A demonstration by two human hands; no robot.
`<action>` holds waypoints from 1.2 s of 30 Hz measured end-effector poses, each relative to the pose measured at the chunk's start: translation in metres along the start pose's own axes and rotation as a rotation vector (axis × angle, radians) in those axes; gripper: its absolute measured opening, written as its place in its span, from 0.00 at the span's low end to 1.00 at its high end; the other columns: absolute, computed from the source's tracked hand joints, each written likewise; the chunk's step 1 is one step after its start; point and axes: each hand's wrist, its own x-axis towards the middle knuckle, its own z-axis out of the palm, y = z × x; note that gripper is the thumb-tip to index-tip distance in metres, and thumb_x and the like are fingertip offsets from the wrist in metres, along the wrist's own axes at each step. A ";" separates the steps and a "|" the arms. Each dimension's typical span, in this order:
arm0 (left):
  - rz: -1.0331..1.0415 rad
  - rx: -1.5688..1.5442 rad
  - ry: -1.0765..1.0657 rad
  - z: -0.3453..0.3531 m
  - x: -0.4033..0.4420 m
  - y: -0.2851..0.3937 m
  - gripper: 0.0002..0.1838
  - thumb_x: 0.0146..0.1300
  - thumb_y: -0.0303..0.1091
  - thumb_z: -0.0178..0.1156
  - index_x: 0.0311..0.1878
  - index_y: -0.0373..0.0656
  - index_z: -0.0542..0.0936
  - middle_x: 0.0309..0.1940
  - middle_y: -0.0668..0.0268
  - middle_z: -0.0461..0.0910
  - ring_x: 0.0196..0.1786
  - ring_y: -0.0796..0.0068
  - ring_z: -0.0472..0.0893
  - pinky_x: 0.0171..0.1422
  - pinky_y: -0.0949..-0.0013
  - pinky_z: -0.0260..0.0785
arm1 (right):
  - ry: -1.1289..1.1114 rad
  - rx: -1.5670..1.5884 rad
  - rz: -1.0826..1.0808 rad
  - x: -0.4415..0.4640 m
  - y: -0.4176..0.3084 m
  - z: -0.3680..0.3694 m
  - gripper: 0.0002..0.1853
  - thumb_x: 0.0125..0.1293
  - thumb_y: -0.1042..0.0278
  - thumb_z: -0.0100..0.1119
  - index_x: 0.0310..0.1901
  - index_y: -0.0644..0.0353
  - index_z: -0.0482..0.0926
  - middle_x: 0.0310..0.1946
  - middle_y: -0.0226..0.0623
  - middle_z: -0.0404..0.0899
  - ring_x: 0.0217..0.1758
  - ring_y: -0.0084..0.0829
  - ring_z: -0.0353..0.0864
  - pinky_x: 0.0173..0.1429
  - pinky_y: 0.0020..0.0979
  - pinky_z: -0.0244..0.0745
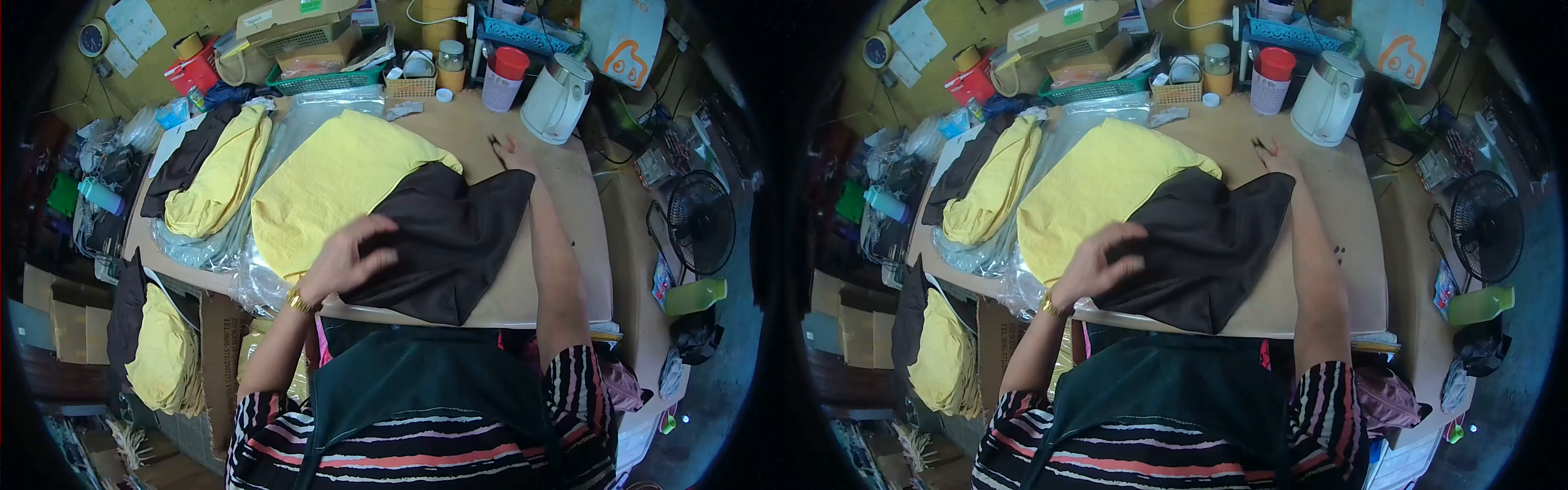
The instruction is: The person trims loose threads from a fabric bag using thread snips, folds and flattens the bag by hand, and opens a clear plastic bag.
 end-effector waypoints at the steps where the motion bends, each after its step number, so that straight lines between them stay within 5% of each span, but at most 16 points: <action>1: 0.087 0.001 -0.040 0.004 -0.012 0.015 0.43 0.53 0.49 0.73 0.70 0.48 0.67 0.71 0.57 0.64 0.76 0.49 0.58 0.74 0.37 0.51 | 0.235 -0.257 -0.150 -0.019 -0.024 0.002 0.24 0.69 0.52 0.57 0.63 0.53 0.73 0.60 0.45 0.76 0.58 0.35 0.78 0.62 0.36 0.70; 3: 0.138 0.204 -0.103 0.025 -0.024 0.040 0.49 0.50 0.53 0.74 0.72 0.46 0.63 0.72 0.56 0.63 0.78 0.53 0.56 0.78 0.44 0.47 | 0.454 -0.537 -0.298 -0.048 -0.049 -0.014 0.25 0.70 0.49 0.55 0.59 0.59 0.77 0.59 0.44 0.78 0.59 0.34 0.78 0.60 0.32 0.70; 5: 0.064 0.345 -0.120 0.046 -0.023 0.047 0.59 0.46 0.54 0.75 0.77 0.45 0.52 0.74 0.55 0.57 0.79 0.52 0.53 0.77 0.37 0.43 | 0.344 0.023 -0.223 -0.061 -0.060 -0.022 0.23 0.72 0.52 0.51 0.58 0.61 0.76 0.56 0.40 0.80 0.58 0.33 0.77 0.61 0.31 0.69; 7: 0.097 0.439 -0.009 0.066 -0.011 0.057 0.50 0.48 0.49 0.75 0.72 0.41 0.62 0.68 0.53 0.68 0.74 0.52 0.63 0.76 0.42 0.49 | 0.083 0.324 -0.159 -0.067 -0.040 -0.020 0.24 0.72 0.53 0.49 0.60 0.64 0.74 0.55 0.36 0.79 0.58 0.32 0.76 0.63 0.32 0.69; 11: -0.049 0.456 -0.300 0.077 0.021 0.039 0.34 0.55 0.45 0.71 0.62 0.39 0.72 0.56 0.53 0.78 0.64 0.53 0.74 0.71 0.51 0.62 | -0.554 -0.183 -0.285 -0.192 -0.081 -0.022 0.28 0.62 0.69 0.65 0.63 0.63 0.70 0.53 0.34 0.78 0.59 0.24 0.74 0.68 0.30 0.63; 13: -0.079 -0.068 0.176 0.038 0.015 0.052 0.16 0.64 0.38 0.64 0.48 0.37 0.79 0.42 0.59 0.84 0.50 0.58 0.83 0.60 0.61 0.73 | -0.586 0.041 -0.219 -0.192 -0.062 -0.024 0.31 0.60 0.73 0.66 0.65 0.63 0.67 0.53 0.37 0.78 0.57 0.23 0.75 0.63 0.30 0.68; 15: -0.253 -1.322 0.551 0.007 0.006 0.007 0.18 0.72 0.40 0.54 0.57 0.38 0.77 0.47 0.59 0.82 0.52 0.60 0.82 0.58 0.60 0.76 | -0.609 0.268 -0.156 -0.192 -0.054 -0.031 0.35 0.57 0.78 0.68 0.67 0.62 0.65 0.53 0.40 0.79 0.55 0.23 0.77 0.58 0.30 0.73; 18: -0.139 -1.514 0.635 -0.015 -0.002 0.008 0.25 0.76 0.43 0.48 0.67 0.37 0.70 0.56 0.54 0.78 0.55 0.60 0.81 0.63 0.59 0.73 | -0.492 1.187 -0.281 -0.200 -0.065 -0.022 0.31 0.62 0.71 0.67 0.66 0.63 0.65 0.47 0.40 0.82 0.33 0.20 0.81 0.26 0.20 0.75; 21: -0.178 -1.485 0.682 0.003 -0.021 -0.033 0.26 0.76 0.45 0.49 0.68 0.36 0.69 0.60 0.52 0.76 0.57 0.58 0.80 0.65 0.56 0.72 | -0.199 1.399 -0.032 -0.193 -0.037 0.000 0.31 0.65 0.65 0.65 0.66 0.64 0.65 0.45 0.38 0.83 0.35 0.20 0.82 0.28 0.20 0.77; 23: -0.284 -1.460 0.801 0.006 -0.037 -0.042 0.25 0.75 0.45 0.50 0.67 0.36 0.70 0.59 0.53 0.77 0.58 0.58 0.79 0.66 0.54 0.71 | -0.393 1.389 -0.118 -0.177 -0.005 0.000 0.30 0.69 0.60 0.60 0.67 0.65 0.64 0.52 0.39 0.80 0.46 0.23 0.82 0.36 0.26 0.79; 27: -0.317 -1.354 0.619 0.017 -0.041 -0.015 0.26 0.75 0.46 0.50 0.65 0.35 0.70 0.59 0.53 0.77 0.61 0.58 0.77 0.68 0.56 0.68 | -0.390 1.121 -0.279 -0.224 -0.056 0.030 0.32 0.62 0.53 0.67 0.60 0.68 0.72 0.56 0.39 0.78 0.59 0.36 0.77 0.60 0.40 0.73; 29: -0.393 -0.838 0.327 0.036 -0.023 0.026 0.28 0.75 0.49 0.48 0.66 0.35 0.69 0.61 0.53 0.74 0.64 0.61 0.74 0.71 0.60 0.62 | -0.527 0.946 -0.377 -0.253 -0.093 0.056 0.32 0.58 0.53 0.71 0.57 0.67 0.74 0.57 0.40 0.77 0.58 0.39 0.77 0.59 0.40 0.73; 30: -0.071 -0.740 0.142 0.051 -0.008 0.033 0.30 0.75 0.51 0.47 0.68 0.34 0.67 0.62 0.54 0.73 0.65 0.62 0.72 0.71 0.62 0.60 | -0.573 0.887 -0.410 -0.267 -0.107 0.066 0.32 0.57 0.54 0.72 0.56 0.67 0.74 0.57 0.40 0.77 0.57 0.40 0.77 0.59 0.40 0.73; 31: 0.244 -0.627 -0.044 0.062 0.002 0.038 0.32 0.75 0.53 0.46 0.69 0.33 0.65 0.63 0.54 0.71 0.65 0.63 0.70 0.72 0.64 0.57 | -0.497 0.407 -0.508 -0.278 -0.115 0.071 0.30 0.54 0.57 0.74 0.54 0.66 0.75 0.57 0.42 0.75 0.56 0.42 0.77 0.59 0.39 0.73; 34: -0.023 -0.240 -0.378 0.035 0.001 0.072 0.28 0.73 0.51 0.50 0.65 0.37 0.71 0.47 0.53 0.82 0.49 0.60 0.82 0.58 0.66 0.71 | -0.299 -0.219 -0.525 -0.296 -0.095 0.070 0.27 0.48 0.65 0.76 0.49 0.65 0.75 0.54 0.44 0.74 0.54 0.46 0.77 0.58 0.38 0.73; 36: 0.030 -0.213 0.034 0.037 -0.003 0.035 0.13 0.66 0.27 0.52 0.50 0.36 0.80 0.31 0.54 0.83 0.34 0.61 0.85 0.42 0.63 0.75 | 0.041 -0.454 -0.650 -0.305 -0.080 0.071 0.22 0.47 0.72 0.74 0.45 0.62 0.77 0.47 0.45 0.73 0.52 0.48 0.77 0.52 0.41 0.76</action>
